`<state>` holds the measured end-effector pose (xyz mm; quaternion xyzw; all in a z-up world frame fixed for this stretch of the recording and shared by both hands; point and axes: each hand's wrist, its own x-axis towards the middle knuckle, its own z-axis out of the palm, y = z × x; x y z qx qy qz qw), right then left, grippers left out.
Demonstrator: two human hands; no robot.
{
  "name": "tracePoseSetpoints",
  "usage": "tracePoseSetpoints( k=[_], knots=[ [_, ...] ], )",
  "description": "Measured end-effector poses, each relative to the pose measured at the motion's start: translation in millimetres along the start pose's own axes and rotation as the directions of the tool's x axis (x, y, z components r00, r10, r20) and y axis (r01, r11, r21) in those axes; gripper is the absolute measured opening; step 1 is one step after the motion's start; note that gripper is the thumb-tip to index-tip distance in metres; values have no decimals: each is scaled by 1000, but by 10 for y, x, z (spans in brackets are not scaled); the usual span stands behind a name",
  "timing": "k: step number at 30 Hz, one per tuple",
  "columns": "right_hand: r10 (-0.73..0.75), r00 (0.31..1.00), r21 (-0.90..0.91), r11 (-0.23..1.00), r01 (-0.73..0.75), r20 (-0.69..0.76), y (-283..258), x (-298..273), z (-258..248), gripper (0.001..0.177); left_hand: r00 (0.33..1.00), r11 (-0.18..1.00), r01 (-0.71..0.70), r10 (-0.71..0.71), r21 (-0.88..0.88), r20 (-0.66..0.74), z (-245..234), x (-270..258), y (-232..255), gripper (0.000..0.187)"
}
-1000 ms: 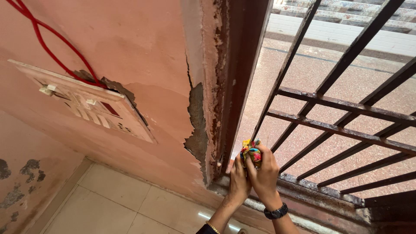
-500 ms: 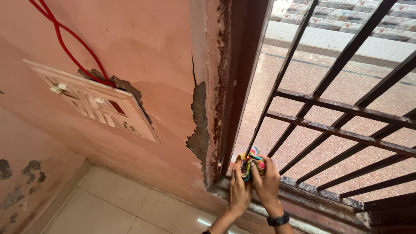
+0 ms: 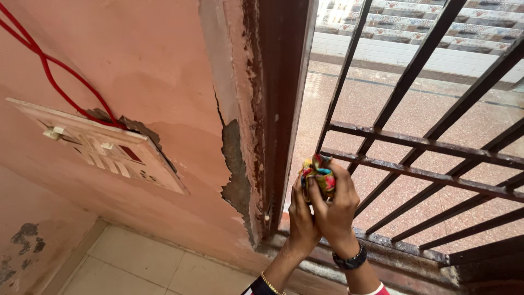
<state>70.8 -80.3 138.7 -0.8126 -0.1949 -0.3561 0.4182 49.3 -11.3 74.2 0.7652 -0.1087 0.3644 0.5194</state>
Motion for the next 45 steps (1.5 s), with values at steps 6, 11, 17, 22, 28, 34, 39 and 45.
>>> tracePoseSetpoints(
  k=[6,11,17,22,28,34,39,45],
  knots=[
    [-83,996,-13,996,83,36,183,-221,97,41,998,996,68,-69,54,13,168,-306,-323,62],
    [12,993,-8,1000,-12,115,324,-451,168,40,990,990,136,-137,33,44,163,-563,-492,68],
    [97,976,-84,993,-82,193,595,-790,347,41,993,974,89,-104,210,63,248,-980,-874,77],
    [131,951,-119,988,-101,279,865,-1095,479,41,911,919,358,-382,163,157,223,-1181,-1023,73],
    [317,883,-16,943,-332,346,819,-1144,164,34,942,942,336,-337,10,9,182,-1473,-661,60],
    [251,963,134,956,-262,93,318,-599,-670,25,992,1000,-11,9,-16,-124,252,-1061,-176,57],
    [-422,900,-128,904,409,-105,-29,216,-933,35,945,951,-280,298,130,-139,8,-31,204,57],
    [-526,848,-371,776,509,63,109,557,-923,37,859,681,-399,511,614,-9,-14,625,694,48]
  ],
)
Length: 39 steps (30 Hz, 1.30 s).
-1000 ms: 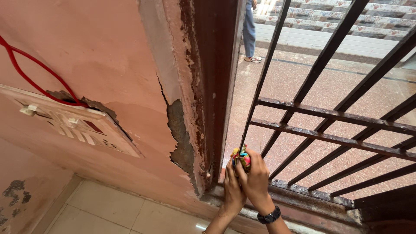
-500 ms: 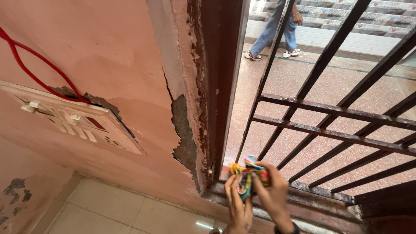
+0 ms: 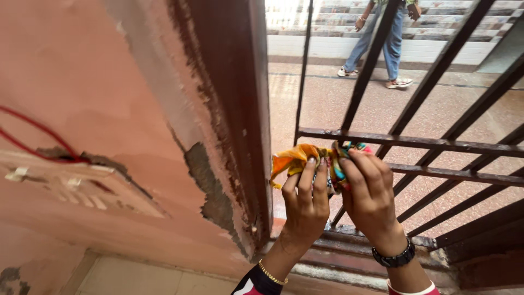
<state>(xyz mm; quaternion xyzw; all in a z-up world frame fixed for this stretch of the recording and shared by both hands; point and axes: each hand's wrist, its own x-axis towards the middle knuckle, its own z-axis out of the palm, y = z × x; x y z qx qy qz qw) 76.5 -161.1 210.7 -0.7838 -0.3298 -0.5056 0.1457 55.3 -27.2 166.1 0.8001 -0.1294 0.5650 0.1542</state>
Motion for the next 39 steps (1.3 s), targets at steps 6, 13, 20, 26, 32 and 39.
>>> tracePoseSetpoints(
  k=[6,13,20,26,32,39],
  knots=[
    [-3,996,-20,1000,5,93,130,-18,-111,40,998,997,-54,52,52,47,-22,211,32,35],
    [18,986,-80,997,-5,165,228,-21,-358,43,992,994,-111,112,-19,55,22,284,133,32],
    [22,984,-118,993,-1,175,517,-228,-642,45,986,985,-164,165,-51,5,246,273,508,28],
    [68,984,-184,982,-37,166,740,-362,-938,45,980,975,-200,201,-94,5,349,340,879,27],
    [108,984,-184,980,-81,141,940,-491,-1151,47,971,966,-240,237,-99,-41,466,442,1192,26],
    [198,975,-270,948,-166,98,1242,-752,-1405,47,955,942,-295,289,-158,-63,683,503,1608,22]
  ],
)
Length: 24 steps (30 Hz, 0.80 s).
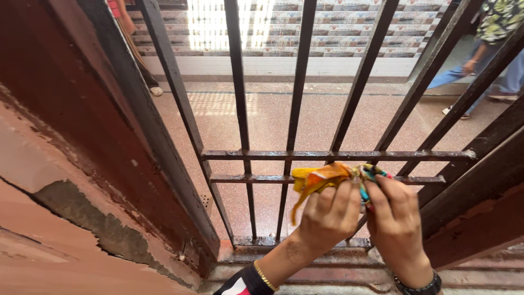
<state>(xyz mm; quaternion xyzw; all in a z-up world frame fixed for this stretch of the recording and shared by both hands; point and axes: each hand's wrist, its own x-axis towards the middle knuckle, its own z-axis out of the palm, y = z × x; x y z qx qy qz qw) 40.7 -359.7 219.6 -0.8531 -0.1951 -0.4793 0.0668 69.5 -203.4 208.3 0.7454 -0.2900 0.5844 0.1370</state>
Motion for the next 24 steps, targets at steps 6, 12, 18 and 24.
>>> tracePoseSetpoints(
  k=[6,12,18,24],
  knots=[
    [65,997,-71,995,-68,-46,333,-193,-95,42,998,993,-64,62,-99,-22,367,99,326,21],
    [164,986,-101,981,-168,-43,520,-329,-214,48,999,989,-40,37,-140,-24,461,189,547,22],
    [189,979,-130,972,-198,-82,535,-398,-205,44,999,983,-20,13,-185,-39,445,234,554,21],
    [380,898,297,904,-309,-223,318,-569,-137,30,993,980,-1,-22,-198,-112,-132,149,231,20]
  ],
)
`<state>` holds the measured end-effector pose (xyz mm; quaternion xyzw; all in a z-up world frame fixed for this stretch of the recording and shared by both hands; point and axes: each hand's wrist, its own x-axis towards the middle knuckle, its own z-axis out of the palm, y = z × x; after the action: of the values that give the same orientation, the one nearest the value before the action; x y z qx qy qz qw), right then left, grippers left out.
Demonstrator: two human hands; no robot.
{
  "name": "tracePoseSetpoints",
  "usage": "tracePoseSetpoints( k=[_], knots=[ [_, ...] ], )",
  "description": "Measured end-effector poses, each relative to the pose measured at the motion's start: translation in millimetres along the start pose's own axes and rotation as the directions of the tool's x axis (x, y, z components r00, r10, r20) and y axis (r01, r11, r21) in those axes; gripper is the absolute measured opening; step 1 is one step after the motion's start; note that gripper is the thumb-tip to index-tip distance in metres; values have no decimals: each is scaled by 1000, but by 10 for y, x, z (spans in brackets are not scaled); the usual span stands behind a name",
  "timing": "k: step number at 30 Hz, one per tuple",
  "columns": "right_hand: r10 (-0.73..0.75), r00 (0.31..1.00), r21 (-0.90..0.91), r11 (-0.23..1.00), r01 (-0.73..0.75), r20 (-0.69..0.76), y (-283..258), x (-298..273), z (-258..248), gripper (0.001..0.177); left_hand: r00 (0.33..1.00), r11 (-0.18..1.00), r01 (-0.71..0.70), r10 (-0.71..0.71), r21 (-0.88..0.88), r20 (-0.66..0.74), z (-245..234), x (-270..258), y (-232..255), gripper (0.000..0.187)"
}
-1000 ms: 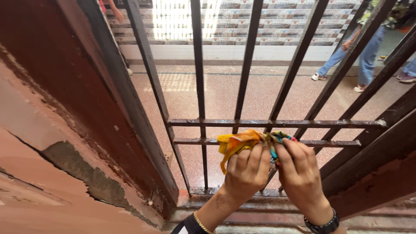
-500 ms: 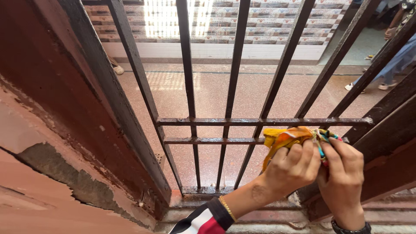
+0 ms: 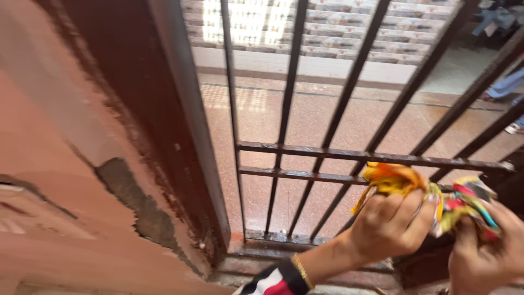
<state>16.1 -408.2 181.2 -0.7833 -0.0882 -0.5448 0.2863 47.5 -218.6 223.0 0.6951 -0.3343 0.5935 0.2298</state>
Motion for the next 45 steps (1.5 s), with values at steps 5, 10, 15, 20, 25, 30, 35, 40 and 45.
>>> tracePoseSetpoints(
  k=[5,10,15,20,25,30,35,40,45],
  knots=[
    [-249,969,-19,968,248,-1,-869,-5,432,32,991,987,104,-93,126,-92,-690,-453,-390,29],
    [-401,914,123,912,392,57,-1704,41,1126,36,970,901,232,-185,366,-160,-956,-922,-931,28],
    [-443,878,72,896,438,178,-1753,39,1622,41,971,859,207,-240,467,10,-1060,-885,-1286,33],
    [-462,849,-17,876,482,258,-1554,-31,1595,43,977,873,181,-214,452,23,-1086,-754,-1283,28],
    [-490,824,-19,857,515,284,-1482,14,1476,42,982,885,135,-180,446,59,-1099,-705,-1208,29],
    [-504,814,10,852,524,290,-1480,77,1381,42,990,897,91,-129,434,60,-1069,-700,-1163,31],
    [-522,810,-8,839,544,268,-1382,56,1339,41,990,899,85,-126,430,68,-968,-718,-1084,29],
    [-501,824,-31,850,527,263,-1242,47,1194,38,992,923,73,-107,377,69,-773,-769,-1001,27],
    [-463,850,-82,865,496,251,-1091,57,1050,36,997,953,55,-69,298,35,-547,-714,-878,26]
  ],
)
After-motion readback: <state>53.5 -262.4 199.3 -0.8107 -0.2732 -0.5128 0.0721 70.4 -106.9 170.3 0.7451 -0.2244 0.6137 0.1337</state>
